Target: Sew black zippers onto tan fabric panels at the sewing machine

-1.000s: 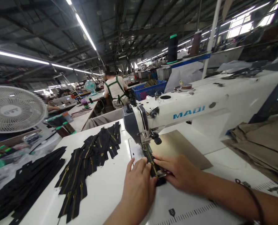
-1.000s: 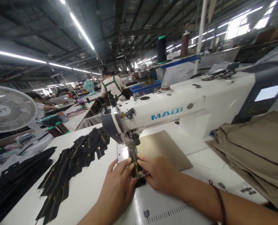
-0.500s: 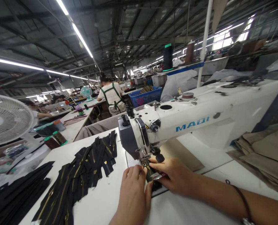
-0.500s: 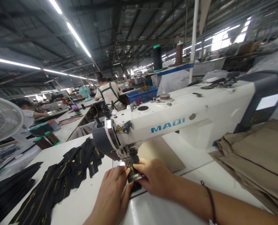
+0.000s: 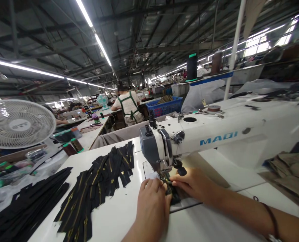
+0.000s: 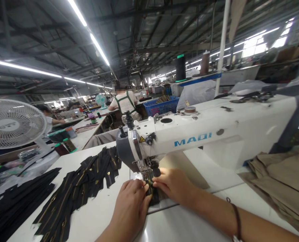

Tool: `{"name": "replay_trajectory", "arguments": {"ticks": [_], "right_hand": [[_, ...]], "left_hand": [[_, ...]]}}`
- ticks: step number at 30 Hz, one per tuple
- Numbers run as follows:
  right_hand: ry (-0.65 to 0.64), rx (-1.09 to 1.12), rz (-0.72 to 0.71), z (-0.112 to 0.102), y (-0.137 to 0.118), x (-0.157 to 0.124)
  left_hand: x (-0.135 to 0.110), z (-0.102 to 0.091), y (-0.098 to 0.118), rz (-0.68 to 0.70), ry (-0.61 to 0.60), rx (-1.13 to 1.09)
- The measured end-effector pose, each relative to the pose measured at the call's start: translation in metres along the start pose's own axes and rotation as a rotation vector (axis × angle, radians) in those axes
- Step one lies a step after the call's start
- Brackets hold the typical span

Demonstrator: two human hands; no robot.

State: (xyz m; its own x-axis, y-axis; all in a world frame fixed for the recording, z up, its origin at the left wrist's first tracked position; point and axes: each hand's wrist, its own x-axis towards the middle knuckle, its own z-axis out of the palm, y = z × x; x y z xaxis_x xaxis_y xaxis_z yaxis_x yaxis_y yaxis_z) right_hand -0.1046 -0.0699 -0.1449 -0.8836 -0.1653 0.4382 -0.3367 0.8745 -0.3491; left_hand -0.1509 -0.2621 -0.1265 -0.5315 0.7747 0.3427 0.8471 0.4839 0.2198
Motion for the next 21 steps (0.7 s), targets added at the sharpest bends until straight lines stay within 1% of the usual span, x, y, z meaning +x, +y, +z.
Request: {"name": "replay_trajectory", "arguments": {"ticks": [6, 14, 18, 21], "right_hand": [[0.050, -0.035, -0.001, 0.005, 0.002, 0.002], [0.065, -0.088, 0.003, 0.004, -0.002, 0.003], [0.050, -0.126, 0.056, 0.003, -0.006, 0.005], [0.061, -0.149, 0.129, 0.009, 0.001, 0.017]], "left_hand": [[0.001, 0.000, -0.001, 0.002, 0.010, -0.008], [0.004, -0.001, -0.001, 0.011, 0.016, 0.022], [0.004, -0.002, -0.003, 0.037, 0.022, 0.030], [0.004, -0.002, -0.004, 0.058, 0.033, 0.023]]}}
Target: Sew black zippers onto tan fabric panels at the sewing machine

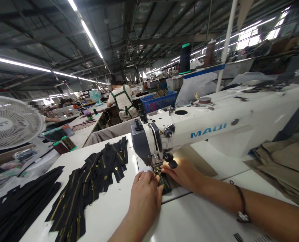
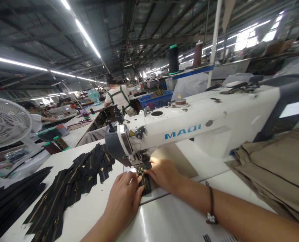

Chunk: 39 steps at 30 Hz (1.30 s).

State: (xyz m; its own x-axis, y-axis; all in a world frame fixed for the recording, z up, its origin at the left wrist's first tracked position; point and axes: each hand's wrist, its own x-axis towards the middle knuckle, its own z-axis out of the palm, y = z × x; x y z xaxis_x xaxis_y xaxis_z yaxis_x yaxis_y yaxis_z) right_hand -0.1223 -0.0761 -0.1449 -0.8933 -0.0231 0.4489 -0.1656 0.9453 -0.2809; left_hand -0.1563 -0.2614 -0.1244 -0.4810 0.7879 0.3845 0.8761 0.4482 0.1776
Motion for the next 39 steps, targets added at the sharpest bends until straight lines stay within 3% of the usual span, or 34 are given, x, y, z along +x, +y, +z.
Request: {"name": "replay_trajectory", "arguments": {"ticks": [6, 9, 12, 15, 17, 25, 33, 39], "right_hand": [[0.007, 0.001, 0.103, 0.008, 0.010, 0.023], [0.006, 0.050, 0.051, -0.005, 0.003, 0.003], [-0.035, 0.145, -0.087, -0.013, -0.008, -0.030], [-0.029, 0.208, -0.200, -0.011, -0.017, -0.053], [0.006, 0.198, -0.188, -0.008, -0.021, -0.057], [-0.005, 0.181, -0.138, -0.009, -0.022, -0.045], [-0.058, 0.150, -0.097, -0.001, -0.009, -0.021], [0.035, 0.107, -0.110, 0.014, 0.001, -0.017]], "left_hand": [[0.001, -0.001, 0.002, 0.009, 0.030, 0.018], [-0.003, -0.002, 0.004, 0.002, 0.015, 0.019], [-0.013, -0.001, 0.007, 0.030, 0.009, 0.007], [-0.022, 0.000, 0.010, 0.041, 0.043, 0.014], [-0.025, 0.000, 0.011, 0.035, 0.060, 0.019], [-0.014, 0.001, 0.005, 0.080, 0.072, 0.024], [0.005, 0.016, -0.018, 0.086, 0.127, 0.033], [0.011, 0.021, -0.025, 0.080, 0.175, -0.012]]}}
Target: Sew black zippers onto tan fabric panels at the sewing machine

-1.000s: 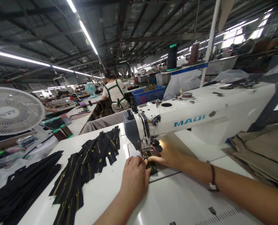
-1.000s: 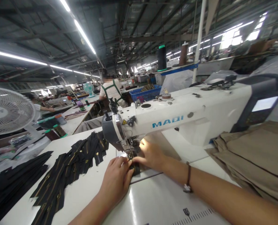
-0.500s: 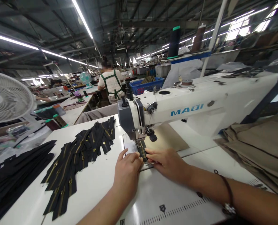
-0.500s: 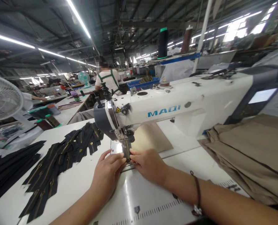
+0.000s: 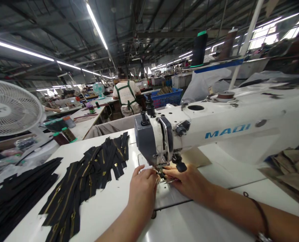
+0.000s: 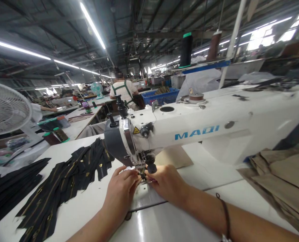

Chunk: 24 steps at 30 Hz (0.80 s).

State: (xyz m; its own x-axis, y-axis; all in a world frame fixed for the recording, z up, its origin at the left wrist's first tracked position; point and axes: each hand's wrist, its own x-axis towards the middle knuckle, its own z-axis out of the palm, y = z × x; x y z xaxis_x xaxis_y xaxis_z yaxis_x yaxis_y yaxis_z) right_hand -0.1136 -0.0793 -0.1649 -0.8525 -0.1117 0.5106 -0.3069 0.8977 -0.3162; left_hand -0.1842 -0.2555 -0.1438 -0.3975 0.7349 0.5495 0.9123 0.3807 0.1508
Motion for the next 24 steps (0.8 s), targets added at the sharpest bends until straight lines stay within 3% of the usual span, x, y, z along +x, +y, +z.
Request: {"name": "replay_trajectory", "arguments": {"ticks": [11, 24], "right_hand": [[0.030, 0.018, -0.047, 0.0026, 0.0049, 0.0024], [0.003, -0.022, -0.046, -0.0015, 0.0019, 0.0048]], "left_hand": [[0.0008, -0.0006, 0.0027, -0.067, 0.018, 0.005], [0.0031, -0.0040, -0.0021, -0.002, 0.001, 0.006]]}}
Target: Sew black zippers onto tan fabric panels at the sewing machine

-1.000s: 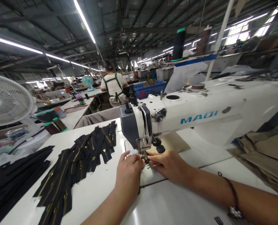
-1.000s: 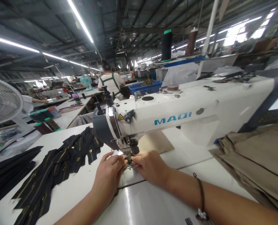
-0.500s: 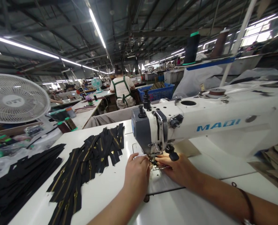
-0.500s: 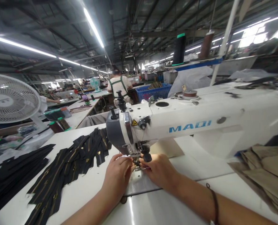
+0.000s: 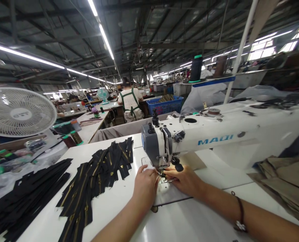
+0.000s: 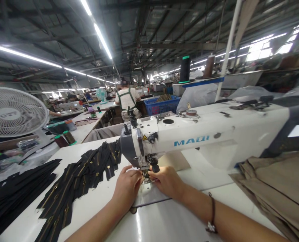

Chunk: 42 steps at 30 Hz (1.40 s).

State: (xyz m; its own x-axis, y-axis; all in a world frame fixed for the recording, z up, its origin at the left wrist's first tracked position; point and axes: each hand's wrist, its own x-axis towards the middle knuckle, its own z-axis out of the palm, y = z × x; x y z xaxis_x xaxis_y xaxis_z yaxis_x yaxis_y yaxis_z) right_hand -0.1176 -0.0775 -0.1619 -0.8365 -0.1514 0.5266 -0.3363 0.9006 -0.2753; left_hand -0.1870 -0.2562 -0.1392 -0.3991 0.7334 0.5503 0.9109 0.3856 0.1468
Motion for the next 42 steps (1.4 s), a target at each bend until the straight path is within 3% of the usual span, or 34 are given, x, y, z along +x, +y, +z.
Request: {"name": "replay_trajectory", "arguments": {"ticks": [9, 14, 17, 21, 26, 32, 42], "right_hand": [[-0.041, -0.053, 0.058, -0.008, -0.010, 0.002], [-0.116, -0.081, 0.147, -0.017, -0.036, -0.010], [-0.206, -0.090, 0.208, -0.019, -0.056, -0.023], [-0.223, -0.037, 0.203, -0.018, -0.070, -0.036], [-0.266, 0.067, 0.236, -0.027, -0.074, -0.037], [-0.118, 0.374, 0.319, -0.043, -0.074, -0.043], [-0.126, 0.293, 0.303, -0.062, -0.063, -0.047]], "left_hand": [[-0.003, -0.001, 0.002, -0.020, 0.029, -0.001], [-0.010, -0.007, 0.009, -0.048, 0.023, -0.014], [-0.013, -0.011, 0.018, -0.063, -0.023, -0.027], [-0.012, -0.016, 0.027, -0.096, -0.122, 0.010], [-0.009, -0.020, 0.033, -0.121, -0.198, 0.068], [-0.012, -0.020, 0.035, -0.115, -0.181, 0.083], [-0.010, -0.023, 0.039, -0.123, -0.223, 0.090]]}}
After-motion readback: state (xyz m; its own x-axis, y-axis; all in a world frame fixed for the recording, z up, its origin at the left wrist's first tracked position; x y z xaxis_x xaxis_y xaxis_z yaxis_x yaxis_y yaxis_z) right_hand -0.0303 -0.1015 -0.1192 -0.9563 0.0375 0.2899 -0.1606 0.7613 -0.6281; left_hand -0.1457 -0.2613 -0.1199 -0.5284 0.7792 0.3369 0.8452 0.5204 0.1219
